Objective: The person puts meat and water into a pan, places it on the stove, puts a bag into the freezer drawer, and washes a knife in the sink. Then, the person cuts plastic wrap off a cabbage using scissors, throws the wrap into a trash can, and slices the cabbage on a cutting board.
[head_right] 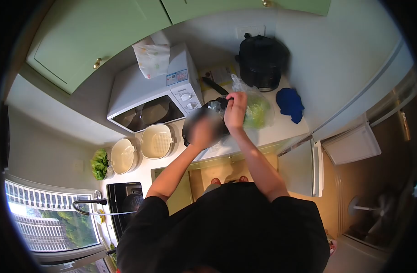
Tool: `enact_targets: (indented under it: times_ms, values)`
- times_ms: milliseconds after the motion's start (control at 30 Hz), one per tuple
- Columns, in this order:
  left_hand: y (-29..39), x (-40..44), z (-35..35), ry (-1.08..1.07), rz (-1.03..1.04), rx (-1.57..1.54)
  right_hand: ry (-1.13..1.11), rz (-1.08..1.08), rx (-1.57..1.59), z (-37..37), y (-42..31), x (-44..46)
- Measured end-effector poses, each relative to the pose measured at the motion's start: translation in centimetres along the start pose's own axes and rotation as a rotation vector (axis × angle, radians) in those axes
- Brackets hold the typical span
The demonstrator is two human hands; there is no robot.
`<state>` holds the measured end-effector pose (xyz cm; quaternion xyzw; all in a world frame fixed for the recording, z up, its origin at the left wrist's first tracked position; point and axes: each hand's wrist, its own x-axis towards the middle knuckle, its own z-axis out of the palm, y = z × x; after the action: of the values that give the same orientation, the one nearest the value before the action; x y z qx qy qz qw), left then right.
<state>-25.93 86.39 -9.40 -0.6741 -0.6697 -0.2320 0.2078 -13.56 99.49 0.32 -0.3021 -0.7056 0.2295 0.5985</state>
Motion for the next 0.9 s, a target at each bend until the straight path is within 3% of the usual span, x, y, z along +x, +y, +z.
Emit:
enact_targets:
  times_ms: [33, 67, 100, 133, 167, 267, 367, 400, 500, 533, 567, 600, 700, 800, 900]
  values:
    - [0.3, 0.9, -0.7, 0.013, 0.017, -0.041, -0.044, 0.09, 0.081, -0.6, -0.3, -0.7]
    - [0.3, 1.5, -0.5, -0.183, -0.121, -0.067, -0.087, 0.176, 0.163, -1.3, -0.6, -1.2]
    - [0.1, 1.7, -0.2, -0.159, -0.088, -0.106, -0.134, 0.266, 0.244, -1.6, -0.6, -1.4]
    - [0.1, 1.1, 0.1, -0.146, -0.057, -0.15, -0.048, 0.283, 0.138, -1.2, 0.5, -1.9]
    - [0.2, 0.7, 0.5, -0.134, -0.021, -0.195, -0.16, 0.217, 0.062, -1.4, 1.4, -2.0]
    - [0.6, -1.9, 6.2, 0.291, -0.047, -0.095, -0.395, 0.041, -0.253, -0.7, 4.3, -1.2]
    - [1.2, -2.1, 7.3, 0.272, -0.041, 0.273, -0.27, 0.618, 0.092, 1.9, 4.0, 2.1]
    - [0.7, -2.0, 7.4, 0.189, -0.028, 0.259, -0.192, 0.602, 0.269, 3.0, 4.1, 2.5]
    - [-1.3, -3.6, 8.1, -0.012, 0.06, 0.108, -0.379, 0.649, 0.841, 0.5, -2.9, 2.6]
    - [-3.7, -3.6, 10.2, -0.017, 0.131, -0.004, -0.426, 0.46, 0.712, -0.6, -4.2, 2.4]
    - [-5.6, -3.7, 11.2, -0.031, 0.196, -0.119, -0.49, 0.402, 0.707, -1.7, -4.8, 2.1]
    - [-6.4, -1.8, 8.1, -0.122, 0.186, -0.213, -0.556, 0.353, 0.702, -2.9, -5.0, 1.6]
    - [-10.0, 3.2, 3.0, -0.728, 0.175, -0.686, -0.566, 0.428, 0.728, -4.6, -5.7, 1.8]
    - [-11.8, 3.1, -1.0, -0.377, 0.073, -0.618, -0.424, 0.69, 0.839, -5.1, -4.7, 2.5]
    - [-8.6, 5.3, -9.3, -0.802, -0.489, -0.136, -0.323, 0.711, 0.966, -5.5, -4.2, 2.8]
